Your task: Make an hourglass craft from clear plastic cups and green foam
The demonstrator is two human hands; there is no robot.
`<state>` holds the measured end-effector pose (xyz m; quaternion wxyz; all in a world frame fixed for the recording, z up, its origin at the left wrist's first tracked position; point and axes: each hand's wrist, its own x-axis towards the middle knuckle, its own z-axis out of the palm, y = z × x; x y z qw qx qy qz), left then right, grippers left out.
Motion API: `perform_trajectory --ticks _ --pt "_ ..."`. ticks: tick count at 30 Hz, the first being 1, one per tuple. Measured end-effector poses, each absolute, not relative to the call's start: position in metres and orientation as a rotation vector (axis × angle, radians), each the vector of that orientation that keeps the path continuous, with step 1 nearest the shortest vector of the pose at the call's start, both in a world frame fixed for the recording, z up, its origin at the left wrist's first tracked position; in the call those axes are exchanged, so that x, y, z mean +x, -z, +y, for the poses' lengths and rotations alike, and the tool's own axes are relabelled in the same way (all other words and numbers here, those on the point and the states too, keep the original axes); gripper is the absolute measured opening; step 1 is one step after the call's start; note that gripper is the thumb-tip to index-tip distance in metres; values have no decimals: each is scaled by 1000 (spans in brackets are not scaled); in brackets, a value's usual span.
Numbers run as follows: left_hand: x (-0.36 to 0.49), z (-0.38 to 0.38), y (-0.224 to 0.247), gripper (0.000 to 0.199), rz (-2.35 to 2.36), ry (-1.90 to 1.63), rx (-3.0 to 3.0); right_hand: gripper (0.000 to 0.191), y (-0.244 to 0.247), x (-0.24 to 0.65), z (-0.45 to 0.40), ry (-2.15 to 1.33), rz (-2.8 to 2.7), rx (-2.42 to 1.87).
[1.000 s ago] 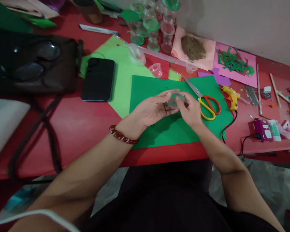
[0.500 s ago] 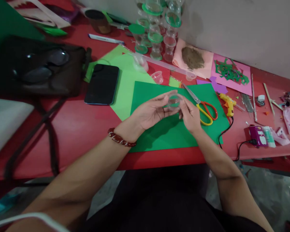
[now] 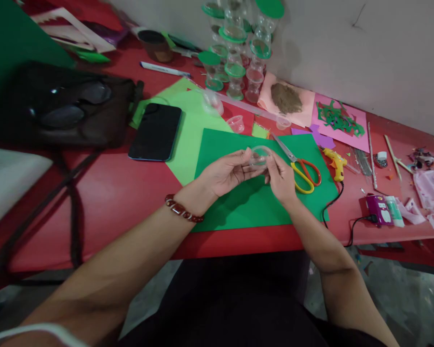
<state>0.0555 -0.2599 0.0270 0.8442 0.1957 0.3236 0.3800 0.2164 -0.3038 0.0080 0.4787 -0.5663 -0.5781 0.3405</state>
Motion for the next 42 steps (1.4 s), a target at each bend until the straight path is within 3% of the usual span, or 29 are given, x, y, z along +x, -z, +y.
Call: perform_trajectory --ticks 5,10,16,24,30,34,39,42 --pt "55 -258 -29 15 685 -826 381 55 -19 232 -300 -795 -1553 -1447" --pt "52 -252 -34 22 703 -831 333 37 -48 293 -302 -286 -1902 -1799" --pt "48 -241 -26 23 756 -850 227 58 -57 330 -312 -292 -2057 -2398" --pt "34 -226 -31 15 673 -1253 80 66 -52 312 -305 -257 -2006 -2529" --pt "29 -221 -31 16 685 -1215 18 66 -74 315 -317 -236 -1802 -2356" --pt "33 -222 -29 16 668 -1225 61 74 -82 308 -314 -495 -1637 -1876" --pt "35 -227 -39 15 678 -1168 73 79 -68 262 -311 -1302 -1298 -1200" --pt "36 -229 -42 17 678 -1166 98 88 -55 239 -321 -1703 -1099 -1022"
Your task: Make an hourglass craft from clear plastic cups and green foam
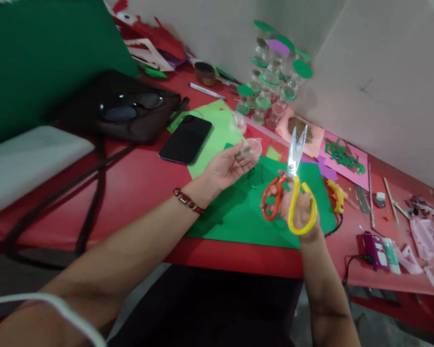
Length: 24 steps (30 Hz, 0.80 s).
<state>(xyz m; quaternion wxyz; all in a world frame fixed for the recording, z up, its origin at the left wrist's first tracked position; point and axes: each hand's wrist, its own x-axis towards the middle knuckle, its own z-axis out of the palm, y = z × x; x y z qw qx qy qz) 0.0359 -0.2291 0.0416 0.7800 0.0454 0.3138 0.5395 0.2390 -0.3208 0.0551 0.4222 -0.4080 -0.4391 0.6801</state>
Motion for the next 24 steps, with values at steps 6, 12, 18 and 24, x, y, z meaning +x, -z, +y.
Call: perform_trajectory --ticks 6,12,18,24 --pt "34 -230 -33 30 681 -1096 158 93 -34 227 -331 -1927 -994 -878" --pt "32 -228 -31 30 673 -1143 161 93 -26 223 -335 -2186 -961 -603" --pt "32 -227 -28 32 683 -1135 161 90 -33 218 -339 -2245 -934 -623" --pt "33 -230 -30 41 652 -1131 207 87 -32 218 -340 -2200 -882 -714"
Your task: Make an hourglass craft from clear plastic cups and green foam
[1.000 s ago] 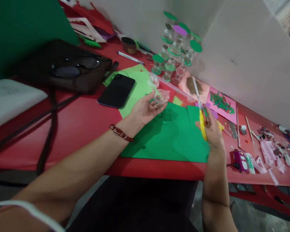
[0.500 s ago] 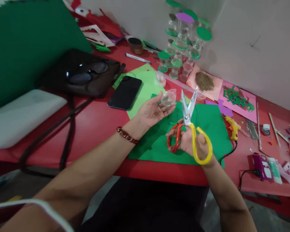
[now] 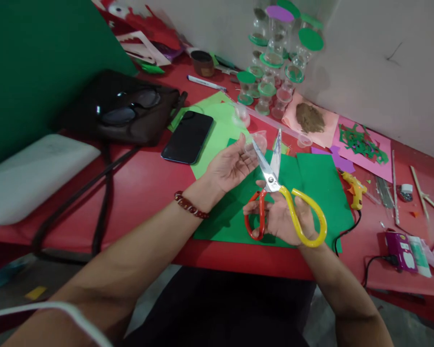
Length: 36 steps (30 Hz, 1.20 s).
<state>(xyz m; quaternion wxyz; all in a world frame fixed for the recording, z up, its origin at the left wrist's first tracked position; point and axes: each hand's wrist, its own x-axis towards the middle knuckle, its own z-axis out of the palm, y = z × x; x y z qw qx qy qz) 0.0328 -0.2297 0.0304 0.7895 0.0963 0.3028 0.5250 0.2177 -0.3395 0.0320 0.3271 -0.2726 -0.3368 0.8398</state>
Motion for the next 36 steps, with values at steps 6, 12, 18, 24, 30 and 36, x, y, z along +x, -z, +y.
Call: perform_trajectory --ticks 6,12,18,24,30,36 --pt "35 -232 -34 45 668 -1143 178 84 -26 217 -337 -2235 -811 -686" --pt "36 -234 -34 44 671 -1102 167 79 -27 219 -334 -2264 -744 -604" --pt "37 -233 -33 43 677 -1083 148 75 -30 219 -334 -2271 -715 -632" --pt "36 -232 -29 38 672 -1078 150 73 -29 219 -334 -2261 -697 -664" --pt "36 -233 -30 31 682 -1082 155 73 -25 219 -334 -2245 -699 -674" --pt "37 -233 -31 32 686 -1073 135 72 -26 219 -332 -2245 -684 -687"
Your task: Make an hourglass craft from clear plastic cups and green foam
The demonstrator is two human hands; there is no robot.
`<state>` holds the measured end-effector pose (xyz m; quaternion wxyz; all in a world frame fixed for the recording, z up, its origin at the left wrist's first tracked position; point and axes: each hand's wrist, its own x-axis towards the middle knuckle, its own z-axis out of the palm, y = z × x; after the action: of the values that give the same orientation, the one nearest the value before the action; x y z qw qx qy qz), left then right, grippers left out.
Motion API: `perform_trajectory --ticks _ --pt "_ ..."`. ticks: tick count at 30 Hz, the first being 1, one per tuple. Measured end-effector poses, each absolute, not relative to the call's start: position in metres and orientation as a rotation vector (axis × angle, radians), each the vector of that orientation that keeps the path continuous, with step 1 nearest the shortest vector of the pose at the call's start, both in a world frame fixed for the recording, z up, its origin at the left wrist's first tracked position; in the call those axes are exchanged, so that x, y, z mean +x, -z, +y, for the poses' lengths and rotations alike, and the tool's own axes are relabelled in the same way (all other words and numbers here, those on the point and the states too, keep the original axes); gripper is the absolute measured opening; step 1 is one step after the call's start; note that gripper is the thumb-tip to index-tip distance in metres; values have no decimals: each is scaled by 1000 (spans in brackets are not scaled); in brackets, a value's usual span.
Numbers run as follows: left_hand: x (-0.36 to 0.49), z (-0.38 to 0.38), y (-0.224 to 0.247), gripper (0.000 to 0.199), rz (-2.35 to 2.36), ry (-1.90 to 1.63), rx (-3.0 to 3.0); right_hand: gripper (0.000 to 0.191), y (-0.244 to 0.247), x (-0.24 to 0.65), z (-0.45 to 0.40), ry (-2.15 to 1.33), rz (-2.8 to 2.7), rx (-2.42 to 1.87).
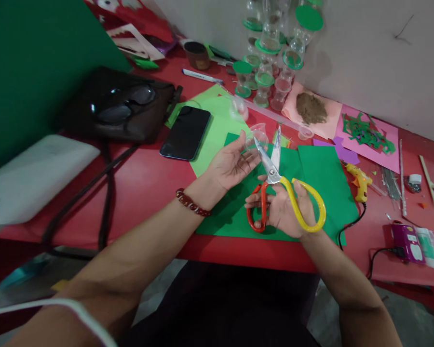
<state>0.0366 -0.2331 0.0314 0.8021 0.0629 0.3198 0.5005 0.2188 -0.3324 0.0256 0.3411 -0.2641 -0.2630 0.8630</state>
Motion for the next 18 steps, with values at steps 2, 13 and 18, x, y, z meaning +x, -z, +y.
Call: perform_trajectory --ticks 2,13,18 --pt "37 -233 -32 33 695 -1073 122 71 -26 219 -332 -2237 -678 -690" --pt "38 -234 -31 30 689 -1095 123 73 -26 221 -331 -2241 -657 -719" --pt "38 -233 -28 28 684 -1095 148 72 -27 221 -332 -2239 -656 -735"
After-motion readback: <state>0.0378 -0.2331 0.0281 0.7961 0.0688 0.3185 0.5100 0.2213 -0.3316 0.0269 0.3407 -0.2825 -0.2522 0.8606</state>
